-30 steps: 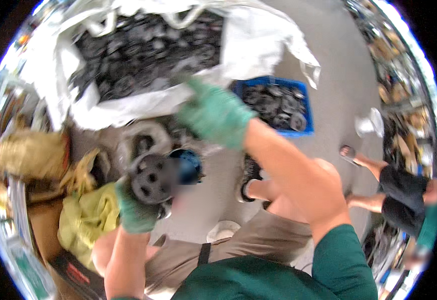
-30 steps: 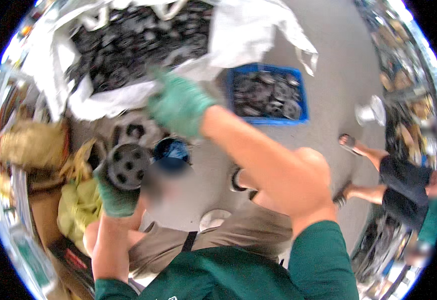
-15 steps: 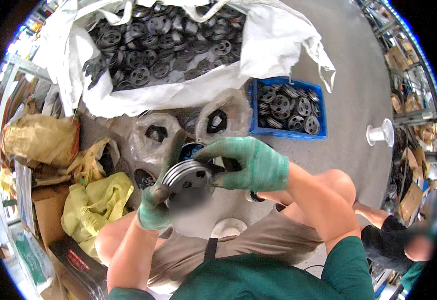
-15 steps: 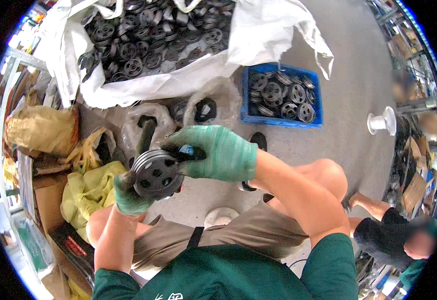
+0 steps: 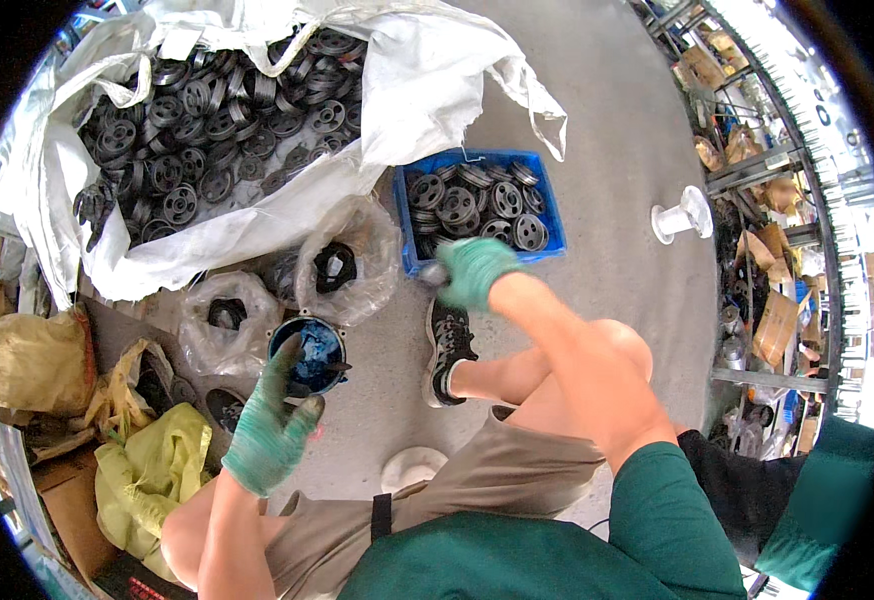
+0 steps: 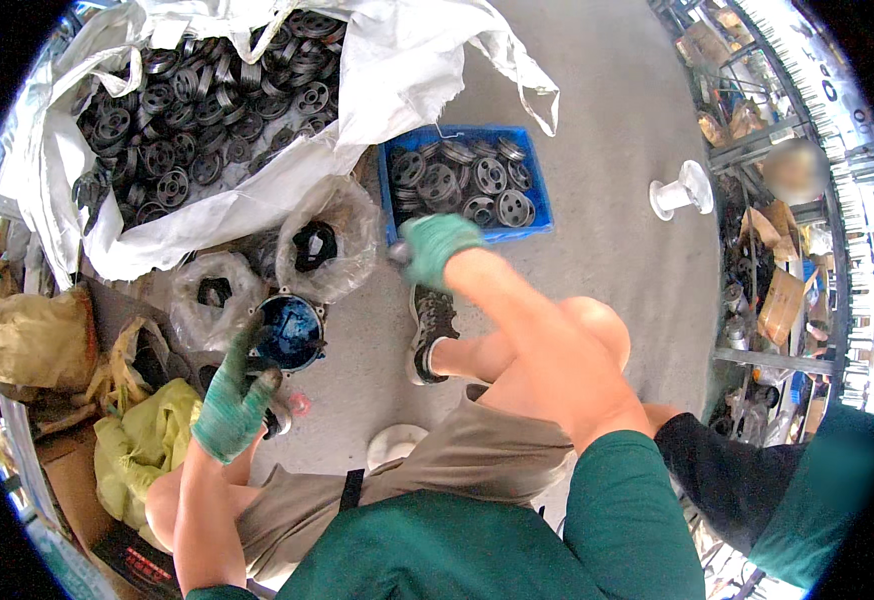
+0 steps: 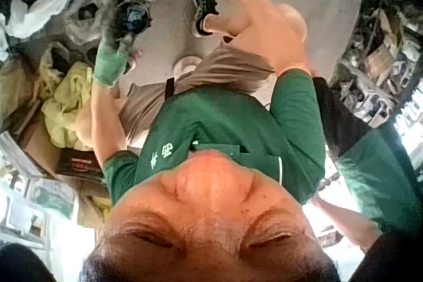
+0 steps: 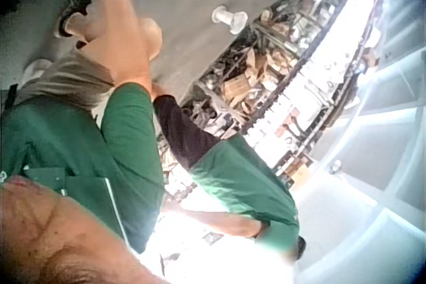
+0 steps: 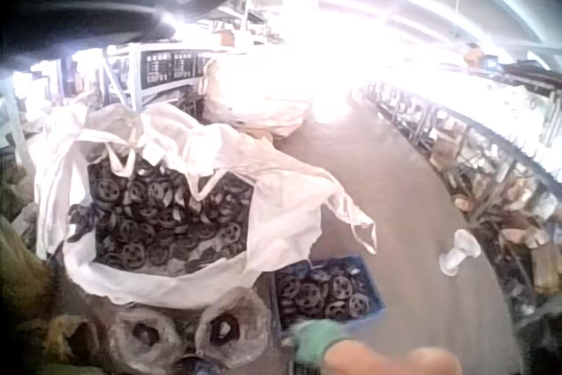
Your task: The person is sitting on the floor in a workshop, assembling small metal parts. They pick up a metal component, apply a blue substance from a small container using a brush, and then insert a small ring into the component. This process is repeated for multiple parts, which are then placed into a blue crate.
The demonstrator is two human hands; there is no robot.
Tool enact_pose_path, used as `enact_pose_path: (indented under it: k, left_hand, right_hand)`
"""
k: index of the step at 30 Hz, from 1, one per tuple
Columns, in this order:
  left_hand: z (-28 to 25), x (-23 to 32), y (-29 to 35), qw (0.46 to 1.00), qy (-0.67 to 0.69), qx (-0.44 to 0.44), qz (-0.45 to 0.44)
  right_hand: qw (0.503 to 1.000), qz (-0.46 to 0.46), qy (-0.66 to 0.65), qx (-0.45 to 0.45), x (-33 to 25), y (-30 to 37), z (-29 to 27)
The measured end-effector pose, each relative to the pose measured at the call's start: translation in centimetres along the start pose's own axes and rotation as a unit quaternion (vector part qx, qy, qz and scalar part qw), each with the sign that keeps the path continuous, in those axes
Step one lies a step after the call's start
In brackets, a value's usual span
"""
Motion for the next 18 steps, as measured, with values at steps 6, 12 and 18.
enact_pose_path:
  k: [6, 12, 18]
  left_hand:
    - [-0.2, 2.6, 0.7, 0.96, -0.248, 0.034, 0.124]
    - [-0.4, 3.7, 0.2, 0.942, -0.284, 0.035, 0.174]
    - [-5.1, 6.2, 3.9, 0.917, -0.379, 0.04, 0.118]
  right_hand:
    - [0.97, 0.168, -0.031, 0.173, 10.8, -3.5, 0.3]
    - [0.968, 0.197, -0.07, 0.138, 16.8, -7.9, 10.6]
    - [0.987, 0.055, -0.136, 0.07, 5.1, -6.9, 4.5]
Point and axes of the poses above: each hand's wrist, its own y-axis away from the middle knuckle, its own z-axis out of the palm, x = y × z, the point moved 2 cm from there along -y, towards the middle knuckle, and after that the axes turned 2 degrees about y, right-handed, at the moved point
